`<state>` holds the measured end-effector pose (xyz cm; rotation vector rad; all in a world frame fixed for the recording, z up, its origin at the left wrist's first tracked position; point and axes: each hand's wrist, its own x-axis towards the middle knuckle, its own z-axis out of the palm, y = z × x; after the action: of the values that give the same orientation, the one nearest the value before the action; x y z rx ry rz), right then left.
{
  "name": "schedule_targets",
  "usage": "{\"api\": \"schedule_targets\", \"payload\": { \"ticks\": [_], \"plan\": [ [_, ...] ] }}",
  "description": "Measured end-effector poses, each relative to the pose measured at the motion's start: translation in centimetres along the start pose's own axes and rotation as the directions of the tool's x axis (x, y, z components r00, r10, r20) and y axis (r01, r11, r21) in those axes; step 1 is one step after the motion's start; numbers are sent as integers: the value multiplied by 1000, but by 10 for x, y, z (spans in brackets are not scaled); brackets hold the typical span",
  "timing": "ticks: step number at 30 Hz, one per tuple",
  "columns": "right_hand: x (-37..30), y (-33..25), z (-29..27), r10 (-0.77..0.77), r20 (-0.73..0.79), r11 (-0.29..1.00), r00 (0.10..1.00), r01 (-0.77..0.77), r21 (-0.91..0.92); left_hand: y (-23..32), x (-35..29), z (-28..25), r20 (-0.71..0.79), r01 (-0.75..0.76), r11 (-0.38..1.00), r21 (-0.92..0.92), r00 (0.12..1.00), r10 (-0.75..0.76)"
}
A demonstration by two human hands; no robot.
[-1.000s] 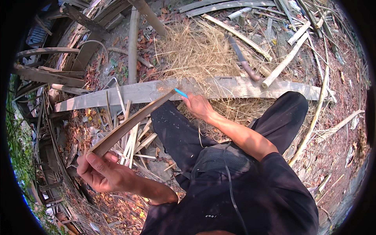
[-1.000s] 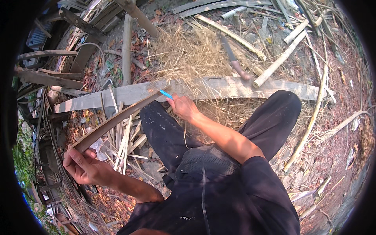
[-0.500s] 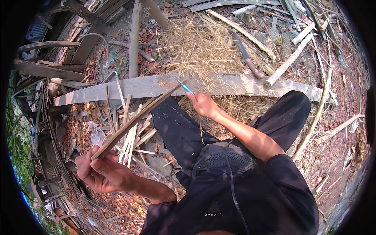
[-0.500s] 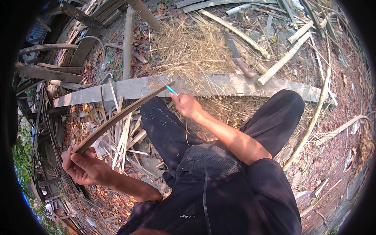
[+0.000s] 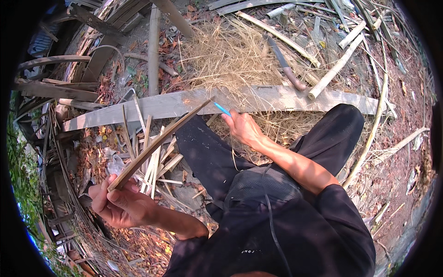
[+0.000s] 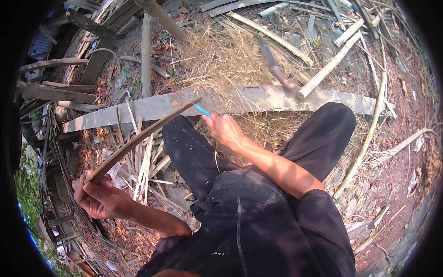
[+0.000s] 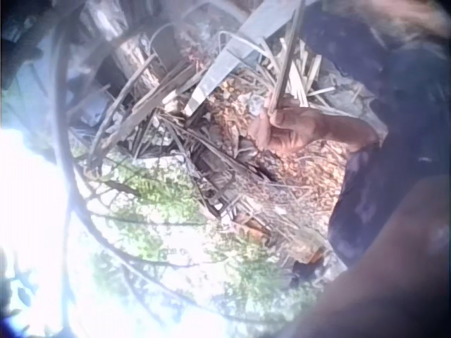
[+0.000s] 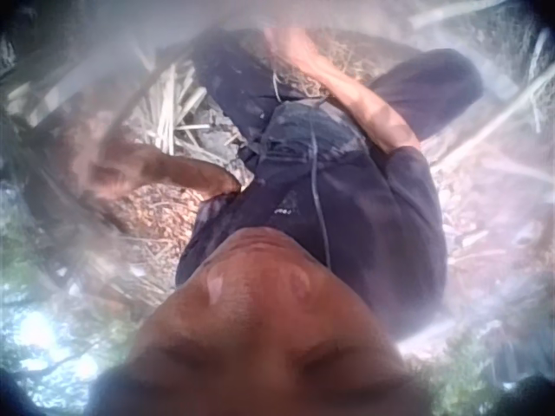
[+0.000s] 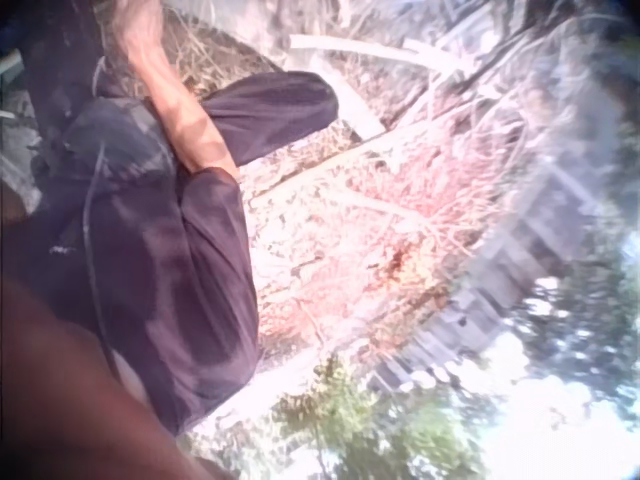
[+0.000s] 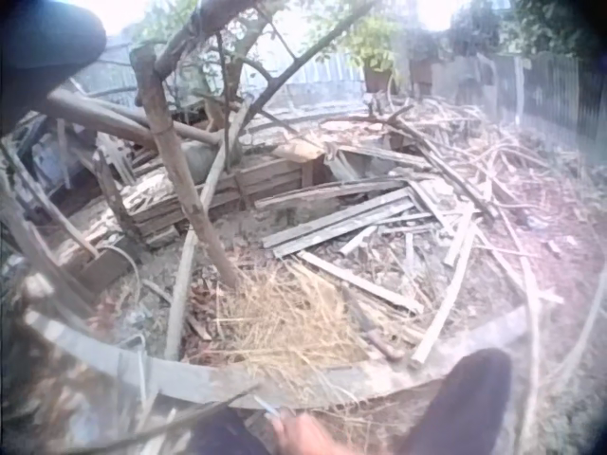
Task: The person sits on the ground and uses a blue utility knife to shave and shape a thin wooden stick. They then switch to a long metal file to smooth the stick's surface, alternating between the two tools to refine the wood.
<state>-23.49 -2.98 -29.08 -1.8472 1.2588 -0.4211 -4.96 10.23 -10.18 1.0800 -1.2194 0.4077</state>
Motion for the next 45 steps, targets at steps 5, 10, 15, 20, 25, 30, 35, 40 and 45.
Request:
{"api": "schedule_targets", "payload": {
  "ticks": [5,10,15,20,25,30,35,40,45],
  "plan": [
    [24,42,53,-76,-108,995,991,70,-66,11,2,14,-30,65,998,0,997,-65],
    [55,99,62,-62,-104,982,993,42,-186,10,3,14,-1,49,998,-48,999,-49],
    [47,41,41,-61,-123,994,990,72,84,8,1,10,-145,142,990,2,979,-141],
    [59,60,63,7,-113,997,994,-16,-74,18,7,20,-208,221,975,-6,954,-218],
    [60,35,62,-137,-118,985,983,123,-123,12,4,12,-226,208,978,-26,952,-208],
    [73,94,75,-119,-148,932,982,59,-357,16,10,16,-165,191,981,-13,968,-191],
    [56,24,48,-26,-92,986,995,11,-167,11,0,-1,-212,238,971,11,950,-230],
    [78,104,49,-127,59,851,990,140,-507,18,13,20,48,90,992,-89,995,-86],
    [-5,-56,-35,-109,69,976,992,93,196,16,11,10,84,48,996,-78,996,-41]
  ]
}}
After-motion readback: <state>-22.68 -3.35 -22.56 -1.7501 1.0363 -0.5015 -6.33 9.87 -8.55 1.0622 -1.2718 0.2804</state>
